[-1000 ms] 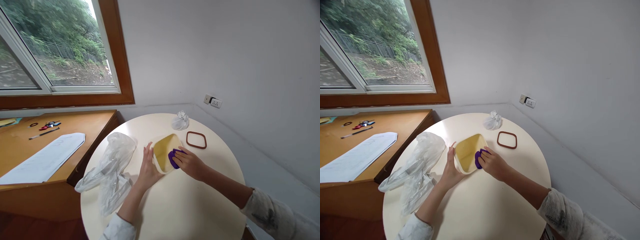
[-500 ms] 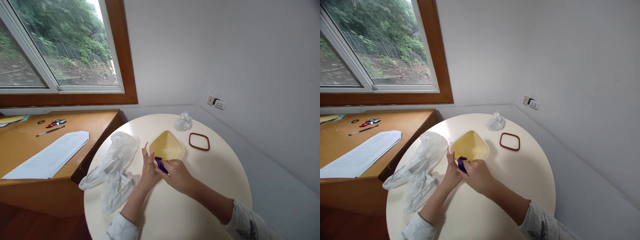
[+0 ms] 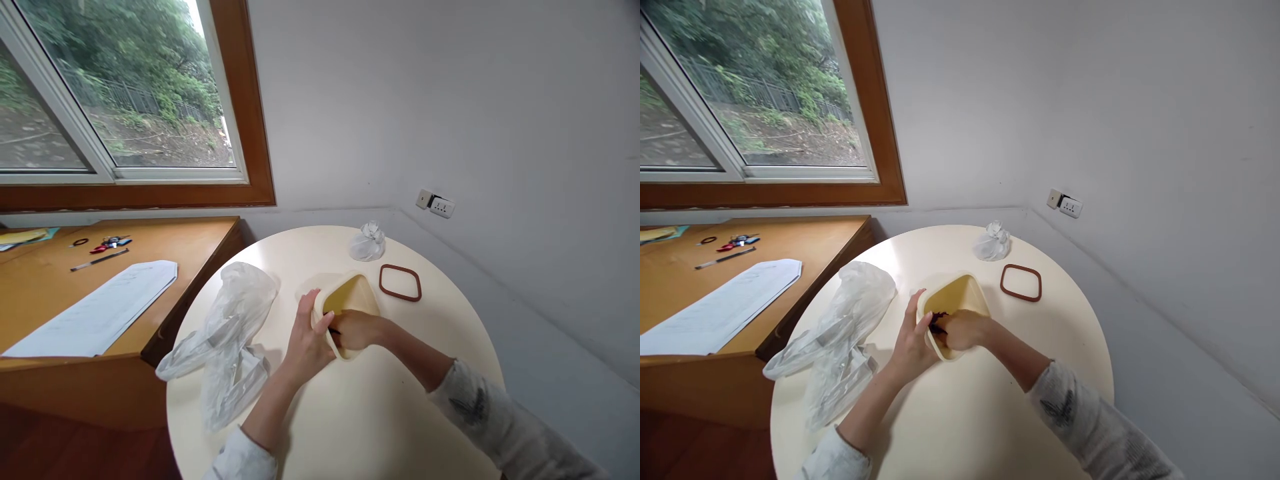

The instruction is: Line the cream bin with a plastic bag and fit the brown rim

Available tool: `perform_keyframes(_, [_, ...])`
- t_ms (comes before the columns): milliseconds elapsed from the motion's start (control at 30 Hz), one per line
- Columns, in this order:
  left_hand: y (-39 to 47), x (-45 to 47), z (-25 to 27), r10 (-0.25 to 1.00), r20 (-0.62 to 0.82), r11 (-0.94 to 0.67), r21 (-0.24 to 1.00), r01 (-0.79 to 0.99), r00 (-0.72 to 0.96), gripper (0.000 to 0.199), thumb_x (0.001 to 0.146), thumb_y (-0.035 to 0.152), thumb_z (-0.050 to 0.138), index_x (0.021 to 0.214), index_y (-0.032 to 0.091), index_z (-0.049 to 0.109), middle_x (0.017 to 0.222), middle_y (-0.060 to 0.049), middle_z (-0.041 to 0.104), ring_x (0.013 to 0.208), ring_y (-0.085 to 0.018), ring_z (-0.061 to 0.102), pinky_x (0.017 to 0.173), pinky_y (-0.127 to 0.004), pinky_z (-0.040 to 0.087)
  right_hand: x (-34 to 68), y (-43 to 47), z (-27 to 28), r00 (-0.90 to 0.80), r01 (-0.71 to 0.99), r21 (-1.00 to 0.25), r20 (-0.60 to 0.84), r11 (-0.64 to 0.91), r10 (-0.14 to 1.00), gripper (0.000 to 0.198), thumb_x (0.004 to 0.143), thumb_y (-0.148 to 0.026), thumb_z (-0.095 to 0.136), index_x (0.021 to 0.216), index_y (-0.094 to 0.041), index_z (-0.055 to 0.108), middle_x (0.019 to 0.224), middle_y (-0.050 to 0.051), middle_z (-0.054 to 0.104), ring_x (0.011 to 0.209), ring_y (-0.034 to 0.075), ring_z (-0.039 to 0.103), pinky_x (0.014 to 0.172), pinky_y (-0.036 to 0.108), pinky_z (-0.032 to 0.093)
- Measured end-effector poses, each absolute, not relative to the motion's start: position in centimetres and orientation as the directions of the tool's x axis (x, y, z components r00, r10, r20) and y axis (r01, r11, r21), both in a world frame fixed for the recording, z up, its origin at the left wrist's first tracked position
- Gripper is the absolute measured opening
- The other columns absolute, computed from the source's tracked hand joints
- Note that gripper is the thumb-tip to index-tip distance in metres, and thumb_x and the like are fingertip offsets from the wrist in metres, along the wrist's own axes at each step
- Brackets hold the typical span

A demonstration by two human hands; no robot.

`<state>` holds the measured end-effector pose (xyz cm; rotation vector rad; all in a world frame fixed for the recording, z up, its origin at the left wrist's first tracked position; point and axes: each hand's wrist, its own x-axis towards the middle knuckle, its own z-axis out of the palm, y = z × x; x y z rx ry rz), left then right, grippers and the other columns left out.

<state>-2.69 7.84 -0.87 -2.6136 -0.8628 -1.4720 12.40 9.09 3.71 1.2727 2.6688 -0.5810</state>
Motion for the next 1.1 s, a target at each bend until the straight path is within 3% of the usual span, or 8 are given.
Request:
perform_keyframes(167, [7.8, -2.6, -1.1, 0.449, 0.790, -0.852, 0.238, 0.466, 0.417, 0.108, 0.057, 0.007, 0.070, 0.136, 0.040, 0.005, 0.145, -0.011, 0.008, 0.130, -0.036, 0.021, 0.092, -0.061, 0.034, 11.0, 10.3, 3.0, -0.633, 0.769, -0.101, -0.261, 0.632, 0.729, 0.023, 0.075, -0.026, 0.054, 0.096, -0.019, 0.059, 0.109, 0.006, 0.062, 0.100, 0.022, 0.054, 0.084, 0.032, 0.040])
perform_keyframes(400, [7.8, -2.6, -1.2, 0.455, 0.780, -0.852, 0.240, 0.466, 0.429, 0.106, 0.059, 0.011, 0.070, 0.137, 0.040, 0.004, 0.145, -0.012, 0.007, 0.131, -0.036, 0.020, 0.093, -0.059, 0.034, 12.1, 8.9, 4.3, -0.526, 0.839, -0.023, -0.289, 0.544, 0.800, 0.020, 0.078, -0.018, 0.047, 0.091, -0.014, 0.062, 0.093, 0.013, 0.065, 0.090, 0.026, 0.060, 0.074, 0.036, 0.045])
perform_keyframes(500, [7.9, -2.6, -1.1, 0.455, 0.781, -0.855, 0.248, 0.456, 0.428, 0.105, 0.060, 0.012, 0.071, 0.136, 0.040, 0.003, 0.145, -0.012, 0.007, 0.130, -0.037, 0.019, 0.092, -0.059, 0.034, 13.4, 7.3, 5.3, -0.543, 0.837, -0.095, -0.270, 0.539, 0.795, 0.024, 0.083, -0.021, 0.041, 0.099, -0.016, 0.059, 0.096, 0.011, 0.064, 0.088, 0.022, 0.060, 0.071, 0.032, 0.046])
perform_keyframes(600, [7.9, -2.5, -1.1, 0.454, 0.781, -0.856, 0.249, 0.454, 0.429, 0.104, 0.060, 0.011, 0.071, 0.136, 0.041, 0.006, 0.144, -0.012, 0.008, 0.130, -0.036, 0.020, 0.092, -0.060, 0.034, 14.5, 5.0, 6.4, -0.616, 0.783, -0.266, -0.196, 0.563, 0.763, 0.027, 0.088, -0.023, 0.033, 0.099, -0.017, 0.057, 0.099, 0.009, 0.063, 0.087, 0.020, 0.059, 0.073, 0.031, 0.046])
perform_keyframes(733, [7.8, -2.3, -1.1, 0.459, 0.783, -0.857, 0.268, 0.439, 0.419, 0.102, 0.061, 0.013, 0.072, 0.136, 0.041, 0.007, 0.144, -0.012, 0.009, 0.131, -0.035, 0.019, 0.094, -0.059, 0.032, 15.4, 2.1, 7.6, -0.675, 0.698, -0.381, -0.069, 0.607, 0.734, 0.030, 0.090, -0.022, 0.030, 0.095, -0.015, 0.058, 0.098, 0.008, 0.063, 0.092, 0.019, 0.056, 0.086, 0.033, 0.041])
perform_keyframes(867, [7.7, -2.5, -0.7, 0.460, 0.786, -0.866, 0.296, 0.402, 0.412, 0.105, 0.058, 0.018, 0.076, 0.136, 0.039, 0.009, 0.143, -0.014, 0.010, 0.132, -0.035, 0.018, 0.095, -0.056, 0.034, 16.5, 0.9, 7.6, -0.681, 0.663, -0.428, -0.005, 0.614, 0.732, 0.032, 0.092, -0.022, 0.029, 0.112, -0.021, 0.054, 0.113, 0.004, 0.059, 0.106, 0.015, 0.052, 0.101, 0.034, 0.030])
perform_keyframes(967, [7.7, -2.9, -0.4, 0.491, 0.768, -0.861, 0.358, 0.360, 0.411, 0.108, 0.054, 0.022, 0.080, 0.136, 0.037, 0.010, 0.143, -0.015, 0.009, 0.132, -0.036, 0.017, 0.095, -0.053, 0.037, 17.8, 1.1, 6.5, -0.654, 0.705, -0.293, 0.083, 0.646, 0.752, 0.039, 0.092, -0.021, 0.028, 0.128, -0.024, 0.042, 0.125, 0.004, 0.052, 0.116, 0.014, 0.046, 0.106, 0.038, 0.023])
perform_keyframes(1100, [7.6, -3.4, -0.1, 0.552, 0.741, -0.831, 0.446, 0.333, 0.383, 0.113, 0.052, 0.026, 0.081, 0.137, 0.035, 0.008, 0.145, -0.015, 0.006, 0.133, -0.035, 0.014, 0.097, -0.053, 0.035, 19.2, 2.3, 4.4, -0.678, 0.714, 0.003, 0.252, 0.700, 0.690, 0.041, 0.089, -0.012, 0.031, 0.128, -0.018, 0.042, 0.123, 0.009, 0.054, 0.120, 0.018, 0.042, 0.108, 0.045, 0.018])
